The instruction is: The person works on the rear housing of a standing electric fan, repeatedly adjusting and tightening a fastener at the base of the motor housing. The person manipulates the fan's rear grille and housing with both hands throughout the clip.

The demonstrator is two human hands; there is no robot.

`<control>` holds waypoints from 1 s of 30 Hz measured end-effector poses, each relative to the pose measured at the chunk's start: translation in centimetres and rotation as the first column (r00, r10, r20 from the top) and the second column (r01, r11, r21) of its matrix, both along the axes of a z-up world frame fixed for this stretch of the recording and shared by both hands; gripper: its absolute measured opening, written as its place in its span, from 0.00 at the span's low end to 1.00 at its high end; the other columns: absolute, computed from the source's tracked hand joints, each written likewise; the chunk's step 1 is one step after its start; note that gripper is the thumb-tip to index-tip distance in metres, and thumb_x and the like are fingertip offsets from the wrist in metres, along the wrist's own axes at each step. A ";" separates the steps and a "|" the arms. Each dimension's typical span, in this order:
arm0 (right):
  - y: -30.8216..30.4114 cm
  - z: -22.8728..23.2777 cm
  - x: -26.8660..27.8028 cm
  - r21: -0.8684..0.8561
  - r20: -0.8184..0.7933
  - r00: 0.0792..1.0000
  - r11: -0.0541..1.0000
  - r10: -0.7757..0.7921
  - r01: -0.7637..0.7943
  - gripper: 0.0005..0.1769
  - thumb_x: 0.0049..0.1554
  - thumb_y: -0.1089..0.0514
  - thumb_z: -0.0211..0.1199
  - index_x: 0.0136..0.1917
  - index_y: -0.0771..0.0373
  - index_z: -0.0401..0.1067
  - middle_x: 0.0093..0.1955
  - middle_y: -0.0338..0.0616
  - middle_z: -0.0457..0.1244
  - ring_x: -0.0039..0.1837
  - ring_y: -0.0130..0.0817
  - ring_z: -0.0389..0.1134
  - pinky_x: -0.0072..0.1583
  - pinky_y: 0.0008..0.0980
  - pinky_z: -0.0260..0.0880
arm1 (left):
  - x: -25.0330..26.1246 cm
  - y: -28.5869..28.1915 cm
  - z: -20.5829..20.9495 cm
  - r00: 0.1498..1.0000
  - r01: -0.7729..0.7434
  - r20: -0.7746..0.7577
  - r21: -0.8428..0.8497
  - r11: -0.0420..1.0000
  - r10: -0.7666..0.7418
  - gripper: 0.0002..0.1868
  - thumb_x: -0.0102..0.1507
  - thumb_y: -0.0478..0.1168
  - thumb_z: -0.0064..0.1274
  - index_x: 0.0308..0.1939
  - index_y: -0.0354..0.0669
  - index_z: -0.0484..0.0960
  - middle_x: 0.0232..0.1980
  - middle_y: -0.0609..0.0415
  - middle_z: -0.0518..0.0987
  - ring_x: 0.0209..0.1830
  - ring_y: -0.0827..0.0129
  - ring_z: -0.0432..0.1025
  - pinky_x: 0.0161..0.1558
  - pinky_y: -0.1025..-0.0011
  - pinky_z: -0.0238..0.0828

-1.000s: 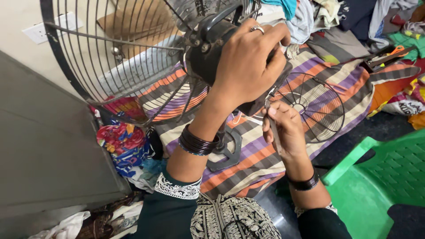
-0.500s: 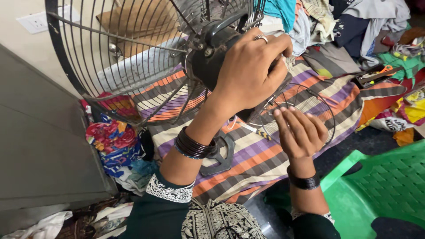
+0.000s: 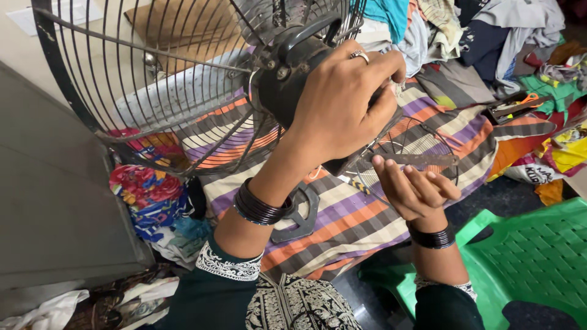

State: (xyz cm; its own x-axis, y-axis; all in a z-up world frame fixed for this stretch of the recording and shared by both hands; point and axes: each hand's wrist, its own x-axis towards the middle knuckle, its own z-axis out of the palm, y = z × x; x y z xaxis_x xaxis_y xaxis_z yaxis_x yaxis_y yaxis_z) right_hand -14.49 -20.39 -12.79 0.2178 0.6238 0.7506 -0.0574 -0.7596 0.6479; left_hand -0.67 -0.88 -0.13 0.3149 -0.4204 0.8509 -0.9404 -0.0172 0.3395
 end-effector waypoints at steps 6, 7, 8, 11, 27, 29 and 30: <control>-0.1 0.3 0.2 0.007 -0.034 0.999 0.999 0.037 -0.036 0.11 0.55 0.56 0.80 0.52 0.48 0.86 0.55 0.22 0.66 0.59 0.25 0.62 0.64 0.32 0.55 | 0.0 0.0 -0.1 1.000 0.003 0.005 -0.011 1.000 -0.003 0.04 0.65 0.36 0.49 0.43 0.45 0.76 0.34 0.54 0.80 0.40 0.53 0.72 0.51 0.58 0.67; -0.2 0.4 0.2 -0.025 -0.022 0.999 0.999 0.047 -0.047 0.11 0.54 0.56 0.80 0.52 0.48 0.86 0.55 0.23 0.66 0.59 0.25 0.62 0.63 0.31 0.55 | -0.1 0.0 -0.1 1.000 0.003 0.004 -0.010 1.000 -0.003 0.04 0.65 0.36 0.49 0.43 0.45 0.76 0.34 0.54 0.80 0.40 0.54 0.72 0.51 0.58 0.68; -0.4 0.5 0.3 -0.057 -0.010 0.998 0.997 0.056 -0.057 0.12 0.53 0.56 0.79 0.52 0.48 0.86 0.54 0.23 0.66 0.58 0.24 0.63 0.62 0.31 0.56 | -0.1 0.0 -0.1 1.000 0.001 -0.002 -0.005 1.000 -0.001 0.04 0.65 0.36 0.49 0.43 0.45 0.76 0.33 0.54 0.80 0.40 0.54 0.72 0.51 0.58 0.68; -0.5 1.0 0.7 -0.072 -0.053 0.993 0.992 0.104 -0.108 0.11 0.53 0.57 0.80 0.51 0.51 0.86 0.53 0.25 0.67 0.57 0.25 0.66 0.60 0.30 0.60 | -0.1 0.0 -0.1 1.000 -0.004 -0.006 0.006 1.000 0.004 0.04 0.65 0.36 0.49 0.43 0.45 0.76 0.32 0.55 0.80 0.39 0.55 0.72 0.51 0.58 0.68; 5.6 1.6 -0.7 0.803 -0.249 0.867 0.592 0.431 -0.064 0.07 0.56 0.70 0.73 0.49 0.67 0.80 0.50 0.43 0.66 0.48 0.35 0.69 0.49 0.29 0.67 | -0.3 0.1 -0.1 1.000 -0.025 0.019 0.017 1.000 0.024 0.04 0.65 0.37 0.49 0.44 0.46 0.76 0.34 0.55 0.80 0.42 0.54 0.72 0.51 0.56 0.67; 6.2 0.6 -0.6 0.943 -0.136 0.806 0.324 0.577 -0.072 0.07 0.55 0.70 0.73 0.47 0.68 0.77 0.48 0.41 0.65 0.45 0.32 0.65 0.46 0.28 0.63 | -0.2 0.0 -0.2 1.000 -0.020 0.017 0.005 1.000 0.020 0.04 0.66 0.37 0.49 0.44 0.47 0.76 0.35 0.55 0.81 0.42 0.54 0.71 0.51 0.56 0.67; 6.4 0.0 -0.4 0.983 -0.065 0.772 0.175 0.633 -0.061 0.07 0.55 0.71 0.72 0.45 0.69 0.75 0.46 0.40 0.65 0.43 0.31 0.63 0.45 0.27 0.61 | -0.2 -0.1 -0.3 1.000 -0.016 0.011 0.003 1.000 0.016 0.04 0.65 0.37 0.49 0.44 0.47 0.76 0.35 0.56 0.81 0.41 0.54 0.71 0.51 0.56 0.68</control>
State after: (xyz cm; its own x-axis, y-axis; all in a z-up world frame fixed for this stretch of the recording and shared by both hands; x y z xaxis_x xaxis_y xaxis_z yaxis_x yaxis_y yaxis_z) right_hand -14.88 -14.02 -12.79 0.6049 -0.3190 0.7296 0.4126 -0.6581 -0.6298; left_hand -0.91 -0.96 -0.38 0.3122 -0.4175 0.8534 -0.9438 -0.0335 0.3289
